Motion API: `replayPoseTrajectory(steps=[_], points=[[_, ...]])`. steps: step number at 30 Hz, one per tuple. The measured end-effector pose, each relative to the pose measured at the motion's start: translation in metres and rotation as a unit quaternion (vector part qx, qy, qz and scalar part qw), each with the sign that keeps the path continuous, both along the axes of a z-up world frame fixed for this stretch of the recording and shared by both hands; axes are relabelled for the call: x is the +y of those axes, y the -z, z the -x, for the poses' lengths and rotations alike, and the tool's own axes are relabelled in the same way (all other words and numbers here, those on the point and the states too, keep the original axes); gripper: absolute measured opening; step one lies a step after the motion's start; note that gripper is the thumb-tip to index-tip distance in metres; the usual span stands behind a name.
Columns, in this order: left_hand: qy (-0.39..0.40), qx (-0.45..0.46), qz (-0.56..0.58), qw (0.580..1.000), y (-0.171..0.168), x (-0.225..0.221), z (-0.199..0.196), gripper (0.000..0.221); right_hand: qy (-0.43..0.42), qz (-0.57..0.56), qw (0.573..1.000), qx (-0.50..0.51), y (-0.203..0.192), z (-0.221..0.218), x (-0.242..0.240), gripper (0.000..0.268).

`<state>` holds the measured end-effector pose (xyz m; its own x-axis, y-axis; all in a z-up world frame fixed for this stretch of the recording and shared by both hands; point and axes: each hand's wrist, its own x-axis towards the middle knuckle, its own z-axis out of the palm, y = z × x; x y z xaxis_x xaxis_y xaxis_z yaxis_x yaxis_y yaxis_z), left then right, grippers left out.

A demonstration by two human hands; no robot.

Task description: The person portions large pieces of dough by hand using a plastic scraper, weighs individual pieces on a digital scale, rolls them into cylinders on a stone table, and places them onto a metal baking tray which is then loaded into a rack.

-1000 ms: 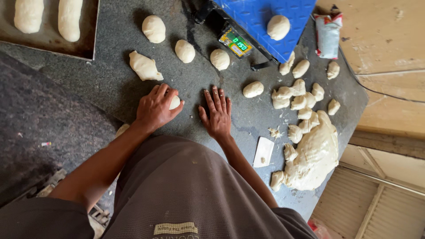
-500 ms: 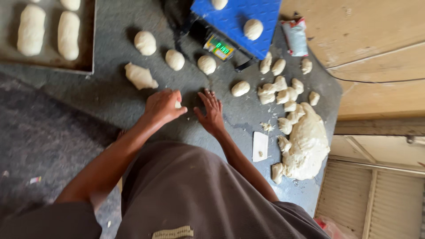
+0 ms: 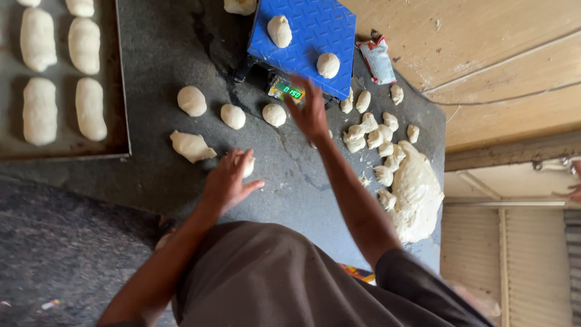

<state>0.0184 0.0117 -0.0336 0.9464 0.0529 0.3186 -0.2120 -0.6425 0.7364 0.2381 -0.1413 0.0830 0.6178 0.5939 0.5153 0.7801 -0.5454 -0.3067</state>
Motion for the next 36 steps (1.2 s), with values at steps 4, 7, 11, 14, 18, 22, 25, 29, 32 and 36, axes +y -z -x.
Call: replayPoseTrajectory(steps=[4, 7, 11, 14, 18, 22, 25, 29, 32, 36], points=[[0.004, -0.047, -0.009, 0.999, 0.01, -0.003, 0.007, 0.069, 0.029, 0.029, 0.998, 0.056, -0.054, -0.028, 0.065, 0.047], [0.031, -0.02, -0.032, 0.999, 0.006, -0.001, 0.004, 0.065, 0.024, 0.087, 0.995, -0.052, -0.056, -0.05, 0.104, 0.058], [0.016, -0.023, -0.108, 0.994, -0.007, 0.006, 0.004, 0.07, 0.023, 0.134, 0.979, -0.152, -0.031, -0.083, 0.116, 0.052], [0.032, -0.023, -0.129, 0.991, -0.014, 0.008, 0.003, 0.068, -0.007, 0.134, 0.991, -0.002, -0.018, -0.101, 0.11, 0.034], [0.038, -0.014, -0.151, 0.988, -0.009, 0.007, 0.002, 0.063, 0.078, 0.143, 0.984, 0.068, -0.028, -0.082, 0.091, 0.023], [0.044, -0.017, -0.128, 0.991, -0.005, 0.004, 0.001, 0.057, 0.041, 0.058, 0.989, 0.133, -0.038, -0.03, 0.045, 0.024], [0.039, -0.019, -0.144, 0.989, -0.009, 0.0, 0.0, 0.049, 0.076, 0.044, 0.979, 0.182, -0.028, 0.033, -0.02, 0.03], [0.039, -0.023, -0.161, 0.986, -0.015, -0.002, -0.002, 0.04, 0.115, -0.094, 0.931, 0.334, 0.011, 0.108, -0.099, 0.05], [0.048, -0.038, -0.169, 0.984, -0.019, -0.007, 0.0, 0.034, 0.236, -0.017, 0.941, 0.243, 0.041, 0.148, -0.162, 0.064], [0.065, -0.095, -0.227, 0.967, -0.019, -0.011, -0.001, 0.032, 0.418, -0.058, 0.898, 0.128, 0.074, 0.168, -0.245, 0.035]])
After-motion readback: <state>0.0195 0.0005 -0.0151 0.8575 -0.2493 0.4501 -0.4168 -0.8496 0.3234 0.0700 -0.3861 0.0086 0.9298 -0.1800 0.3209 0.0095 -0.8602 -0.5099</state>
